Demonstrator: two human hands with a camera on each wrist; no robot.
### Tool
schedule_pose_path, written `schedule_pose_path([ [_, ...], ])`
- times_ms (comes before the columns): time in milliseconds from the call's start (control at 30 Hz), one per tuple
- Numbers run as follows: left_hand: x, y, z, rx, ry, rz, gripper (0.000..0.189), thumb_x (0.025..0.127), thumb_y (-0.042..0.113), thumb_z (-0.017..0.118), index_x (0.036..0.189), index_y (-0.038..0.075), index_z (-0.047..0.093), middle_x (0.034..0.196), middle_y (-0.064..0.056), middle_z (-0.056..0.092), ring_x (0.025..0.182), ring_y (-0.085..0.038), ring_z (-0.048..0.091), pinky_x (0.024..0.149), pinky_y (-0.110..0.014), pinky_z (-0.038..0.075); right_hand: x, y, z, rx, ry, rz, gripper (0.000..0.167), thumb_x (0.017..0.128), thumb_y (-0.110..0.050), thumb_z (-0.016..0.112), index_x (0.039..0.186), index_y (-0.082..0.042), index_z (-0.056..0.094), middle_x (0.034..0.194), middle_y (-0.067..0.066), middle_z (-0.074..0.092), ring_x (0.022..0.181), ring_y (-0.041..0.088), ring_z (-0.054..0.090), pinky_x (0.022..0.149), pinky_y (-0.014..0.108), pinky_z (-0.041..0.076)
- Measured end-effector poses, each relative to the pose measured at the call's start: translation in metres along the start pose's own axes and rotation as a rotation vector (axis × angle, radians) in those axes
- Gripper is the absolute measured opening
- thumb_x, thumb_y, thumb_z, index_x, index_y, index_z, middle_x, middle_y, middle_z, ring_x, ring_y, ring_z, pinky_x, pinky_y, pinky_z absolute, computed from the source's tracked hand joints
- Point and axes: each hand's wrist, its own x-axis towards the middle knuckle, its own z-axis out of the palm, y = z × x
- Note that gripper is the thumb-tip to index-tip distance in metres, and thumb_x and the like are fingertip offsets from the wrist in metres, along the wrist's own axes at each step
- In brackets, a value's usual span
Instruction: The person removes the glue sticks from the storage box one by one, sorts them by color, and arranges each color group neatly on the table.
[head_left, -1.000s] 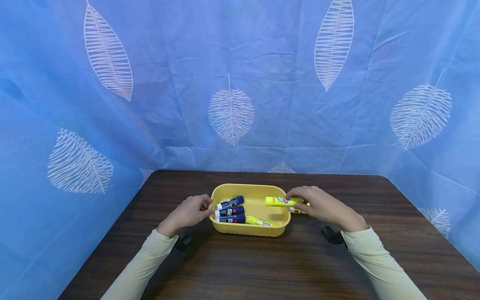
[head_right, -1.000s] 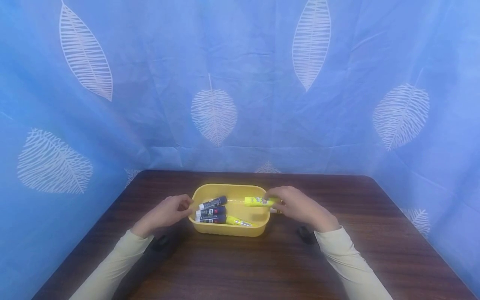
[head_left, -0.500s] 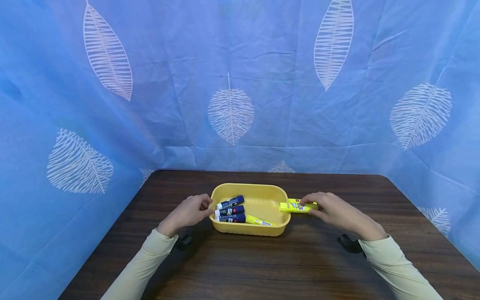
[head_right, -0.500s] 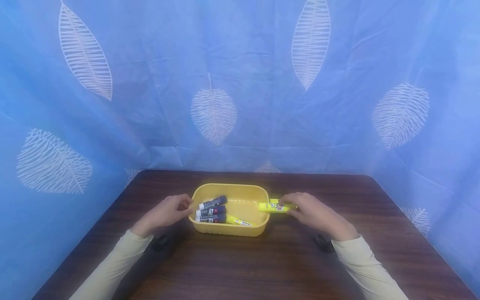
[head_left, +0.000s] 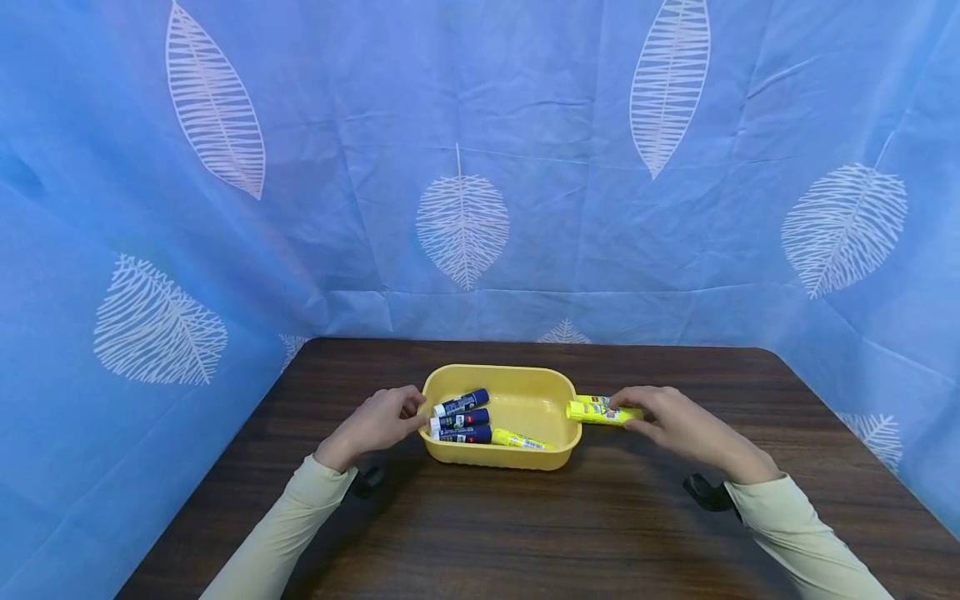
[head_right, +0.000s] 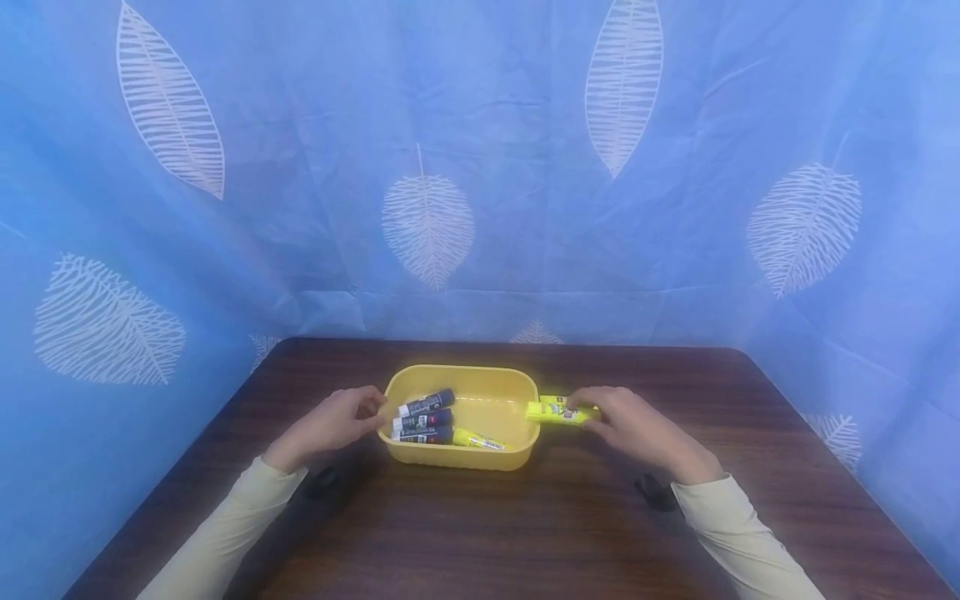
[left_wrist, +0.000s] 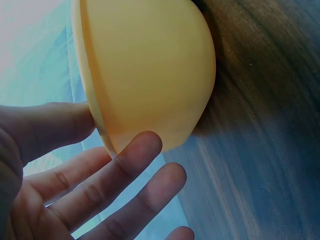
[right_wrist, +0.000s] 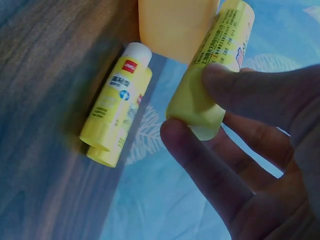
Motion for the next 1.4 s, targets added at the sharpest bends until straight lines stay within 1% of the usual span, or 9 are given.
schedule_pose_path([
  [100, 0.000, 0.000, 0.000, -0.004, -0.001, 0.001, 0.030, 0.096, 0.012, 0.072, 0.123, 0.000, 0.066, 0.098, -0.005, 0.071, 0.082, -0.015, 0.064, 0.083, -0.039, 0.059, -0.001, 0.004, 0.000, 0.028, 0.003, 0.011, 0.029, 0.091, -0.003, 0.073, 0.120, -0.010, 0.070, 0.116, 0.007, 0.072, 0.099, 0.020, 0.070, 0.075, 0.034, 0.058],
  [233, 0.001, 0.000, -0.001, -0.009, -0.005, -0.001, 0.030, 0.096, 0.012, 0.072, 0.123, 0.000, 0.066, 0.098, -0.005, 0.071, 0.082, -0.015, 0.064, 0.083, -0.039, 0.059, -0.003, 0.009, 0.000, 0.048, 0.001, 0.049, 0.029, 0.092, -0.003, 0.073, 0.119, -0.011, 0.070, 0.116, 0.007, 0.072, 0.101, 0.024, 0.070, 0.077, 0.037, 0.058],
  [433, 0.002, -0.002, -0.001, -0.007, -0.007, 0.001, 0.030, 0.096, 0.012, 0.071, 0.123, 0.000, 0.066, 0.099, -0.006, 0.071, 0.083, -0.016, 0.064, 0.083, -0.039, 0.059, -0.004, 0.012, -0.003, 0.049, -0.002, 0.064, 0.030, 0.092, -0.002, 0.072, 0.121, -0.011, 0.069, 0.117, 0.008, 0.072, 0.105, 0.029, 0.069, 0.079, 0.043, 0.058],
  [600, 0.002, -0.003, -0.001, -0.005, -0.005, 0.004, 0.030, 0.096, 0.013, 0.071, 0.124, 0.001, 0.066, 0.099, -0.006, 0.071, 0.083, -0.015, 0.065, 0.082, -0.038, 0.060, -0.006, 0.015, -0.004, 0.033, 0.008, 0.069, 0.030, 0.091, -0.001, 0.073, 0.120, -0.009, 0.070, 0.116, 0.008, 0.073, 0.106, 0.032, 0.070, 0.080, 0.042, 0.059],
  [733, 0.001, -0.002, -0.001, -0.007, -0.005, 0.005, 0.030, 0.097, 0.013, 0.071, 0.124, 0.000, 0.066, 0.099, -0.006, 0.071, 0.083, -0.015, 0.065, 0.082, -0.038, 0.059, -0.007, 0.019, -0.002, 0.017, -0.014, 0.073, 0.028, 0.090, -0.002, 0.075, 0.117, -0.008, 0.070, 0.114, 0.008, 0.073, 0.104, 0.030, 0.070, 0.080, 0.041, 0.059],
  [900, 0.001, -0.002, -0.001, -0.010, -0.006, 0.005, 0.030, 0.097, 0.012, 0.071, 0.124, 0.000, 0.066, 0.100, -0.006, 0.071, 0.084, -0.015, 0.065, 0.082, -0.038, 0.059, -0.008, 0.022, 0.005, 0.029, -0.052, 0.092, 0.027, 0.089, -0.003, 0.076, 0.116, -0.009, 0.070, 0.115, 0.010, 0.073, 0.104, 0.030, 0.070, 0.081, 0.042, 0.059],
  [1200, 0.001, -0.003, 0.000, -0.006, -0.008, 0.006, 0.030, 0.096, 0.012, 0.072, 0.123, 0.000, 0.066, 0.100, -0.006, 0.071, 0.083, -0.016, 0.065, 0.082, -0.039, 0.060, -0.007, 0.028, 0.016, 0.016, -0.055, 0.072, 0.027, 0.088, -0.001, 0.076, 0.114, -0.008, 0.072, 0.112, 0.008, 0.073, 0.102, 0.030, 0.071, 0.081, 0.041, 0.059],
  [1400, 0.001, -0.003, 0.001, 0.005, -0.004, -0.009, 0.031, 0.096, 0.013, 0.072, 0.124, 0.001, 0.066, 0.099, -0.005, 0.071, 0.083, -0.016, 0.065, 0.084, -0.040, 0.060, -0.007, 0.031, 0.023, -0.010, -0.064, 0.062, 0.025, 0.088, -0.001, 0.076, 0.112, -0.007, 0.072, 0.111, 0.007, 0.073, 0.101, 0.029, 0.071, 0.081, 0.041, 0.059],
])
